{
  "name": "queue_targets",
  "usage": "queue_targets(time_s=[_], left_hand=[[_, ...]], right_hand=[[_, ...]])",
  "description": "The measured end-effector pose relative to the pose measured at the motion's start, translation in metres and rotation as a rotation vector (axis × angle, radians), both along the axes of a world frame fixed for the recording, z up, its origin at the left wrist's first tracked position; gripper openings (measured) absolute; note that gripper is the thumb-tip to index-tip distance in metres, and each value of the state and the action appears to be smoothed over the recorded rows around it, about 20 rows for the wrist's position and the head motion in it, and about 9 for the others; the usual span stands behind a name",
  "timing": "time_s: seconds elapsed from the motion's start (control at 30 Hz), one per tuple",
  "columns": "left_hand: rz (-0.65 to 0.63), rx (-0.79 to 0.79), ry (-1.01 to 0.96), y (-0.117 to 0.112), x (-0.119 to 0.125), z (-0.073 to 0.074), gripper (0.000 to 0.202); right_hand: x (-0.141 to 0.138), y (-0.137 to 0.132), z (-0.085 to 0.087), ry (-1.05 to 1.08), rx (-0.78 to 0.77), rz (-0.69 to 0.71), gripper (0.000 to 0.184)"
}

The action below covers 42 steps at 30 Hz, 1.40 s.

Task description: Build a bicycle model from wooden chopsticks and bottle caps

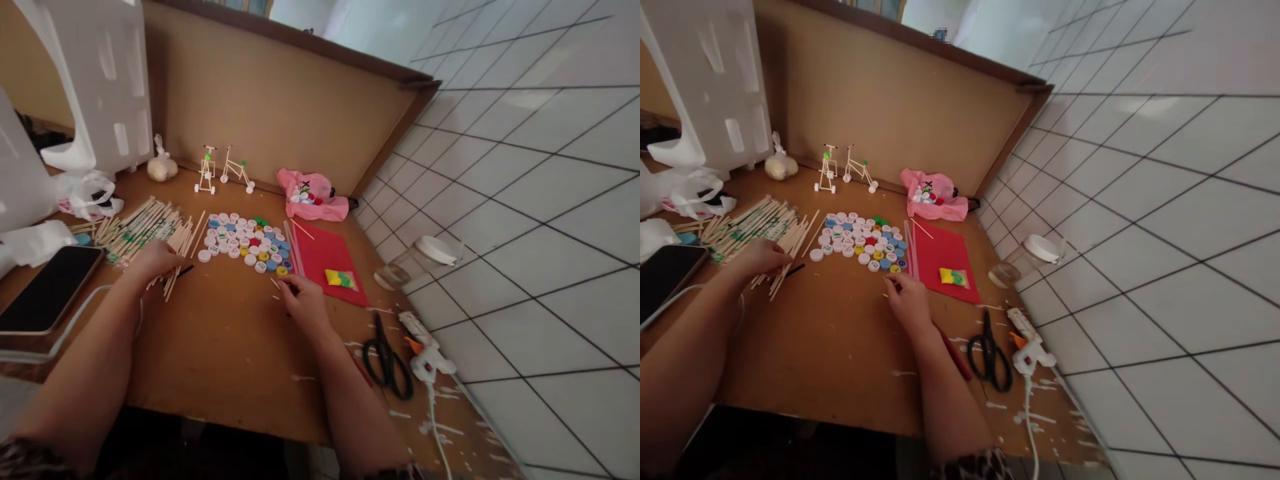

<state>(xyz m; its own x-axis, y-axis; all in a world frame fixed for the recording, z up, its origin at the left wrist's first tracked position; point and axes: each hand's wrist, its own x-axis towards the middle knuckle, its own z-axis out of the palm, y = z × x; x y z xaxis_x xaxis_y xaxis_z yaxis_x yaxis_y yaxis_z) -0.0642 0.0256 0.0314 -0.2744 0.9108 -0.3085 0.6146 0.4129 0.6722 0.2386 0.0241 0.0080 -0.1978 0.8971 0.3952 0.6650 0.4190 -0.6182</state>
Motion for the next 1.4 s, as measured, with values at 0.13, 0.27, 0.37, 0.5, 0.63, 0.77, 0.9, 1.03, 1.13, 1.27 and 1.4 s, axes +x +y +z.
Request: queue_targets(time_s=[0.13, 0.27, 0.37, 0.5, 0.63, 0.77, 0.9, 1.03, 1.13, 1.27, 1.4], left_hand=[[0.013, 0.091, -0.247, -0.006, 0.01, 0.007, 0.025], [-0.138, 0.131, -0.38, -0.011, 0.041, 0.009, 0.022], [-0.262, 0.187, -0.448, -0.015, 0.068, 0.002, 0.018], [-0.412, 0.33, -0.476, -0.019, 0.091, -0.014, 0.012], [-0.542, 0.475, -0.332, -0.02, 0.097, -0.025, 0.013], [-0.582, 0.585, -0.152, -0.02, 0.097, -0.03, 0.018], [-0.617, 0.634, -0.077, -0.018, 0.095, -0.032, 0.015], [-0.653, 0.572, -0.041, -0.016, 0.093, -0.037, 0.014], [-0.685, 0.517, -0.029, -0.014, 0.092, -0.04, 0.016], [-0.694, 0.506, -0.046, -0.013, 0.09, -0.043, 0.018], [-0.699, 0.505, -0.075, -0.012, 0.089, -0.042, 0.018]], right_hand=[[-0.004, -0.003, 0.002, 0.102, -0.043, 0.007, 0.02], [-0.014, -0.008, 0.003, 0.27, -0.155, 0.046, 0.02], [-0.026, -0.012, 0.002, 0.408, -0.285, 0.084, 0.024], [-0.041, -0.017, 0.0, 0.542, -0.401, 0.129, 0.03], [-0.051, -0.018, -0.003, 0.557, -0.364, 0.163, 0.027], [-0.054, -0.017, -0.005, 0.537, -0.294, 0.119, 0.023], [-0.054, -0.016, -0.006, 0.523, -0.235, 0.116, 0.02], [-0.054, -0.015, -0.008, 0.534, -0.227, 0.158, 0.017], [-0.053, -0.013, -0.012, 0.529, -0.235, 0.172, 0.016], [-0.052, -0.013, -0.014, 0.498, -0.225, 0.186, 0.014], [-0.052, -0.015, -0.011, 0.463, -0.17, 0.185, 0.013]])
